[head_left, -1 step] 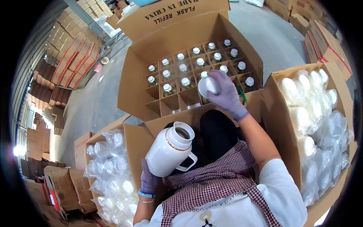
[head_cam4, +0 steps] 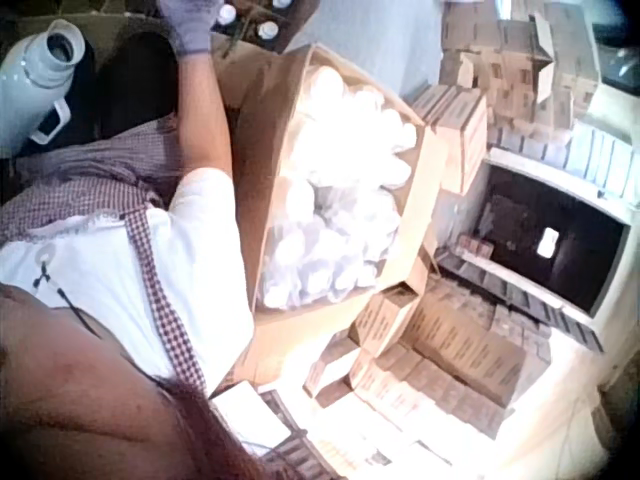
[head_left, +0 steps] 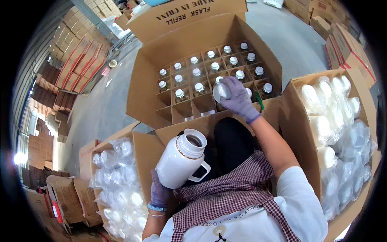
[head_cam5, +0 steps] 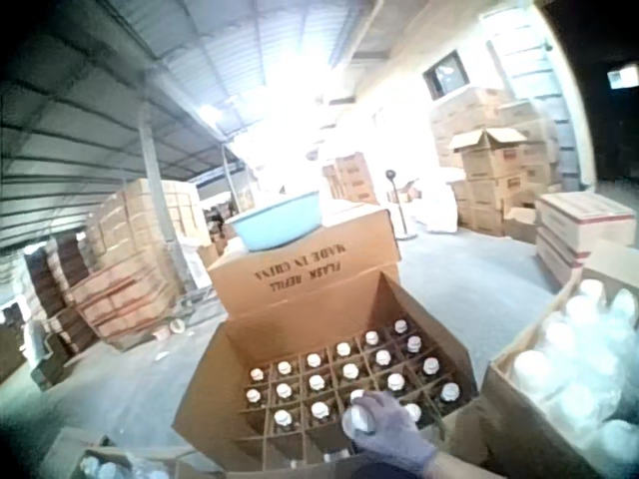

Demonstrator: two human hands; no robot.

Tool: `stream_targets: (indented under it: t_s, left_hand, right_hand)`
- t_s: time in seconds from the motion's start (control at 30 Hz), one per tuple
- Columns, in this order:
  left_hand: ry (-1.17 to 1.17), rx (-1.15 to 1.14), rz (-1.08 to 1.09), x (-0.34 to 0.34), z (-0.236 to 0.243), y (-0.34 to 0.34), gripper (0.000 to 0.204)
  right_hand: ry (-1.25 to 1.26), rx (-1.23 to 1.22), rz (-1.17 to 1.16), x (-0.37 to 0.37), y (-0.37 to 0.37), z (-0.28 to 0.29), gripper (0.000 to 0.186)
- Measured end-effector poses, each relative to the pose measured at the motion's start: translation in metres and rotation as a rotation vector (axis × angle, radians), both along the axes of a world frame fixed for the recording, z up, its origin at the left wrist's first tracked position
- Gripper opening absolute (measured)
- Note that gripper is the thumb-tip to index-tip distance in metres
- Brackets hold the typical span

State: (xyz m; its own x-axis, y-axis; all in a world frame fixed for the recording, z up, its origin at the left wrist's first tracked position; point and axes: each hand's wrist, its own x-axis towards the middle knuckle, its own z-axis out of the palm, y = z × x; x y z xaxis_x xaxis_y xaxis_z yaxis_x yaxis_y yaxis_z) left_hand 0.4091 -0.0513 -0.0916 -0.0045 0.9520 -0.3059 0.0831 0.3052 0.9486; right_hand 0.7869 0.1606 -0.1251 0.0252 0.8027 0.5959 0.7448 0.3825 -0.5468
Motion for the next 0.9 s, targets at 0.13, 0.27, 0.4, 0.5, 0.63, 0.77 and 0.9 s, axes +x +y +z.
stream_targets:
  t_s: [0.13,0.27,0.4,0.5,0.63,0.77,0.9]
  left_hand:
    - [-0.167,-0.01,0.01,-0.009,-0.01,-0.004,0.068]
    - [-0.342,0.092,0.165,0.004,-0.006,-0.016,0.067]
    - [0.065,0.325,0.124,0.012,0.001,-0.003,0.084]
    - [0.093,0.477,0.217,0.014,0.001,0.003,0.093]
    - [0.506,0.792,0.185,0.016,0.02,0.046,0.093]
    - [-0.07,0.381,0.346,-0.022,0.012,0.051,0.088]
    - [0.554,0.78,0.212,0.006,0.022,0.044,0.06]
  right_hand:
    - [-0.318,-0.397,-0.046,-0.009,0.029,-0.066,0.054]
    - [0.275,-0.418,0.309,-0.058,-0.034,0.003,0.061]
    - [0.556,-0.883,0.535,-0.075,-0.07,0.046,0.063]
    - [0.596,-1.106,0.618,-0.069,-0.07,0.056,0.061]
    - [0.229,-0.049,0.732,-0.067,-0.099,0.06,0.064]
    - [-0.357,0.331,0.823,-0.048,-0.113,0.074,0.084]
    - [0.725,-0.582,0.715,-0.064,-0.144,0.026,0.095]
